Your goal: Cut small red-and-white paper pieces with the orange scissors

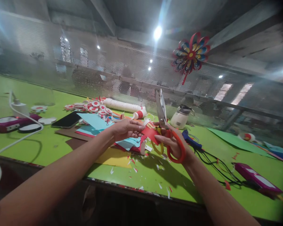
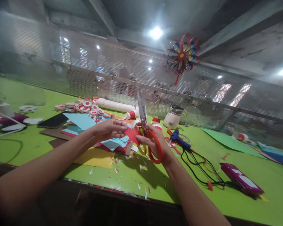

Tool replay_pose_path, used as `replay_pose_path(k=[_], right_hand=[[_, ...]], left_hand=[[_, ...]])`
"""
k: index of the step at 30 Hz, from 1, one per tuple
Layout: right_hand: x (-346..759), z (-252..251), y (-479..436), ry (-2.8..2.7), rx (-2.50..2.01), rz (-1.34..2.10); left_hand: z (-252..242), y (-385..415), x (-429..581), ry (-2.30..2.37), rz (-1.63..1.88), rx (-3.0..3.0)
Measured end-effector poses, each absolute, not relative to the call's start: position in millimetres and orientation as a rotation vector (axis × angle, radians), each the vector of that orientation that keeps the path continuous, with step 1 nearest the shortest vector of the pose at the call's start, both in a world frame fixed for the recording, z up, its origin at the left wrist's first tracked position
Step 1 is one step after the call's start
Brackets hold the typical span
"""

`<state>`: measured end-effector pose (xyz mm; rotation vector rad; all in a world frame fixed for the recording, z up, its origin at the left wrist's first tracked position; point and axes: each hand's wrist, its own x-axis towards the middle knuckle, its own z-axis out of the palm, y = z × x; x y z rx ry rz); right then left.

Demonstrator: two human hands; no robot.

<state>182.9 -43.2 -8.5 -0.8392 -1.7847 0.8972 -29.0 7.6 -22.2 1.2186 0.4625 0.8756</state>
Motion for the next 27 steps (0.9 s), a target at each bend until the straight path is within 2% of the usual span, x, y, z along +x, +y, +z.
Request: replay_pose_path(k=[10, 16, 27], right_hand=[[194.2, -1.3, -38.7, -1.929, -0.925, 0.838], [191.4, -6.6, -32.9, -1.922, -0.994, 0.732], [173.5, -10.9, -40.5, -1.888, -1.123, 0.487]], left_hand=[[-17.2, 1.7, -35.0, 0.478, 0.714, 1.382], [-19.1, 3.1, -31.9, 0.558, 0.772, 1.469], [-11.9, 22.6, -44.1, 0.581, 1.526, 0.937]])
